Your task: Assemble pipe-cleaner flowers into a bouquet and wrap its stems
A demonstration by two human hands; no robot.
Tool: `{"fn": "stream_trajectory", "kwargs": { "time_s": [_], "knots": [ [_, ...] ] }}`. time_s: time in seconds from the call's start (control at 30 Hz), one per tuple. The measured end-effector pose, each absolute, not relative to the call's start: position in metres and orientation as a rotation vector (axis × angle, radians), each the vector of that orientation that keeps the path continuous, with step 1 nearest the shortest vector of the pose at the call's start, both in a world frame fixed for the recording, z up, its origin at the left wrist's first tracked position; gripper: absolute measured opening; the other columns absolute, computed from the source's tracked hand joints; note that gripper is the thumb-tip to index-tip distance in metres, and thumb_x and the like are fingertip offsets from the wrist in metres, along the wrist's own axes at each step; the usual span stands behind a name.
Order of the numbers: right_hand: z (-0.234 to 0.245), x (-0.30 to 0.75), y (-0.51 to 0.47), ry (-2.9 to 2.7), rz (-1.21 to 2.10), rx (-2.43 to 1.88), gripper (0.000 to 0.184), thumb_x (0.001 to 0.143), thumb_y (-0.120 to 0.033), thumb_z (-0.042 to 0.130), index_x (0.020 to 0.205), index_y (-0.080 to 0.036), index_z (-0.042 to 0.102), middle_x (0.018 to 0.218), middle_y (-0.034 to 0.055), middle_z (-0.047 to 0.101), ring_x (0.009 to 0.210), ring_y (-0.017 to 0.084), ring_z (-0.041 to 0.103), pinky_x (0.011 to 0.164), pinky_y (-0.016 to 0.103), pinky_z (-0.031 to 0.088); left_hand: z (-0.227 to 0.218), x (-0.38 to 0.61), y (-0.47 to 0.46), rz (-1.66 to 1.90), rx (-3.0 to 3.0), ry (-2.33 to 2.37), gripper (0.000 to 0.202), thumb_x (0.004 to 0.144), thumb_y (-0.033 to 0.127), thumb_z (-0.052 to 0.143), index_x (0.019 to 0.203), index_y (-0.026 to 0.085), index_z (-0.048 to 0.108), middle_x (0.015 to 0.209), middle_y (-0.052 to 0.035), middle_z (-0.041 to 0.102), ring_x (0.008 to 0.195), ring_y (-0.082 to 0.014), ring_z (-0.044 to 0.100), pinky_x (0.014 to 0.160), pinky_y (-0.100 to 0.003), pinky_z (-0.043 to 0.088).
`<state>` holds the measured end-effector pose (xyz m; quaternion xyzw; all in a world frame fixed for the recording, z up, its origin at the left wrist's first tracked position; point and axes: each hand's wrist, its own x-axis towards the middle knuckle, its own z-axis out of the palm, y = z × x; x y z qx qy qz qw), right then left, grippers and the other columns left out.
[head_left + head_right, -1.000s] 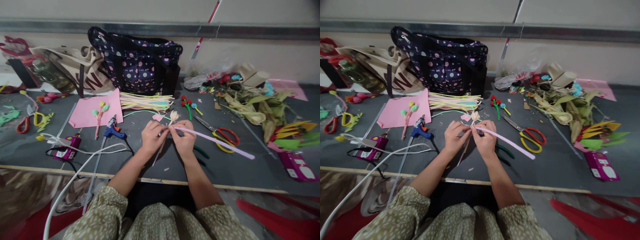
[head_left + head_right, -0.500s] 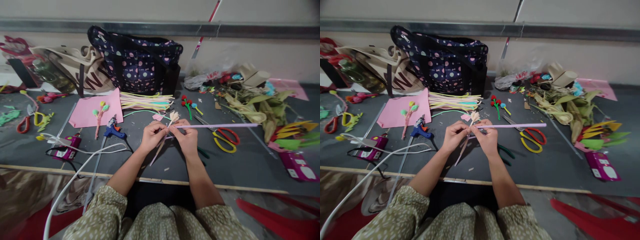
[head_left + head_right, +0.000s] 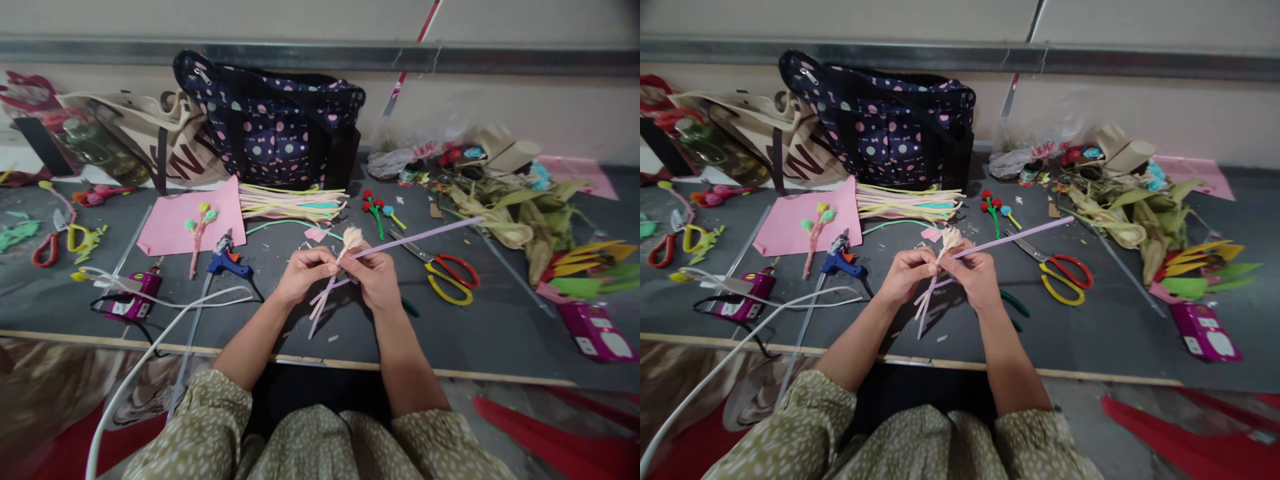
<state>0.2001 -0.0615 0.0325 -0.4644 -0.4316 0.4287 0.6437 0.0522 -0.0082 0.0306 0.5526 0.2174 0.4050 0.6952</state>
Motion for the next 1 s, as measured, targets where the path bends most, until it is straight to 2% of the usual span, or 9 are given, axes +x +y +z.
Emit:
{"fn": "stream_trajectory", "kwargs": {
  "time_s": [0.13,0.23,0.4,0.57,0.8,1.0],
  "knots": [
    [0.035,0.200,-0.062,-1.035,0.877,-1.107,0.009,0.076,-0.028,0.076,0.074,-0.022,0.070,0.079,-0.0005,0.062,0.074,0.015,0.061,0.071,0.029,0.050,0.029,0.053,-0.007,0.869,1.227,0.498,0.020,0.075,0.034,0.077,0.069,0.015,0.071,0.067,-0.0010,0.058,0.066,-0.0111,0.051,0.066,-0.026,0.039],
    [0.038,0.199,-0.062,-1.130,0.642,-1.212,0.008,0.080,-0.026,0.072,0.075,-0.021,0.069,0.081,0.0008,0.062,0.081,0.017,0.062,0.079,0.032,0.050,0.028,0.056,-0.007,0.938,1.361,0.599,0.021,0.076,0.036,0.075,0.074,0.016,0.071,0.070,-0.0011,0.060,0.066,-0.0112,0.052,0.065,-0.026,0.040],
    [0.038,0.195,-0.063,-1.221,0.283,-1.386,0.009,0.082,-0.024,0.068,0.074,-0.021,0.068,0.083,0.0029,0.063,0.085,0.020,0.063,0.082,0.036,0.050,0.025,0.060,-0.008,1.148,1.778,0.809,0.018,0.078,0.036,0.073,0.077,0.018,0.068,0.072,-0.0004,0.062,0.063,-0.0109,0.048,0.060,-0.025,0.037],
    [0.034,0.191,-0.064,-1.305,0.113,-1.447,0.013,0.083,-0.024,0.067,0.070,-0.022,0.065,0.080,0.0030,0.063,0.086,0.021,0.061,0.082,0.038,0.048,0.021,0.058,-0.010,1.272,2.087,0.840,0.011,0.084,0.031,0.067,0.079,0.020,0.067,0.077,-0.0024,0.067,0.071,-0.0145,0.055,0.071,-0.029,0.042],
    [0.034,0.190,-0.064,-1.347,0.114,-1.447,0.006,0.082,-0.026,0.068,0.076,-0.024,0.068,0.085,0.0039,0.064,0.088,0.022,0.060,0.083,0.039,0.047,0.021,0.055,-0.010,1.272,1.990,0.852,0.013,0.085,0.030,0.065,0.076,0.022,0.070,0.075,-0.0041,0.069,0.074,-0.0176,0.059,0.073,-0.032,0.043],
    [0.041,0.195,-0.064,-1.263,0.441,-1.359,0.010,0.083,-0.027,0.068,0.074,-0.023,0.069,0.082,0.0019,0.063,0.086,0.019,0.061,0.082,0.034,0.048,0.029,0.056,-0.009,1.183,1.726,0.807,0.019,0.081,0.035,0.070,0.070,0.019,0.071,0.070,-0.0035,0.067,0.068,-0.0152,0.056,0.067,-0.030,0.042]
  ]
}}
